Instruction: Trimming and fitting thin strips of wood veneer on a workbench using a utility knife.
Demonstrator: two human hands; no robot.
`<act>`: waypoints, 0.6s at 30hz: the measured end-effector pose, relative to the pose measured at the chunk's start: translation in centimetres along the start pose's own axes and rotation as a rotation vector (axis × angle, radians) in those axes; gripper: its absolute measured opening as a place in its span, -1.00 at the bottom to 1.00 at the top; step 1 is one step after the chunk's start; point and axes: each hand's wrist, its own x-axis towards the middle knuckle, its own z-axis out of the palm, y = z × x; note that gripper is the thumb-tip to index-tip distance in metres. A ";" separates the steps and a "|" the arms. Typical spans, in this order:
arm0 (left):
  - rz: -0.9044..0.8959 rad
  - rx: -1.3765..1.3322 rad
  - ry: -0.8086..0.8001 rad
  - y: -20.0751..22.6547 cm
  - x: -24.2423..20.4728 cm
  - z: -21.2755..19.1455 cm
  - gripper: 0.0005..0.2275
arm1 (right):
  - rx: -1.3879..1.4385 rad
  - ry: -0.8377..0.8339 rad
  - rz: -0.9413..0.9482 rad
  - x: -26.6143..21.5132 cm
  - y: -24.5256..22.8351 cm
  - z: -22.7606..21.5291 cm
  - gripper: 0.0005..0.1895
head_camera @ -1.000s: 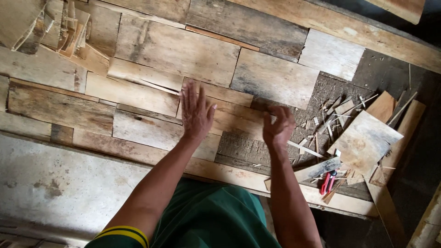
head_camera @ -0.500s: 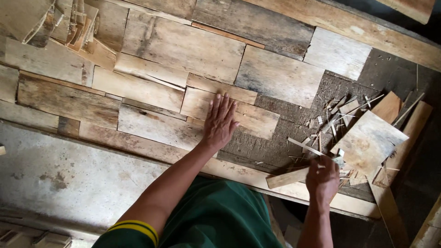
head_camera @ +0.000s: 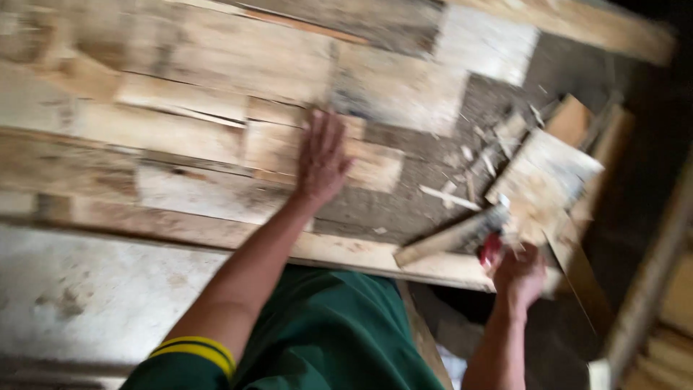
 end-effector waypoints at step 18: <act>0.048 0.009 0.089 0.5 0.2 -0.1 -0.29 | 0.118 -0.362 0.192 0.8 -4.4 -0.6 -0.58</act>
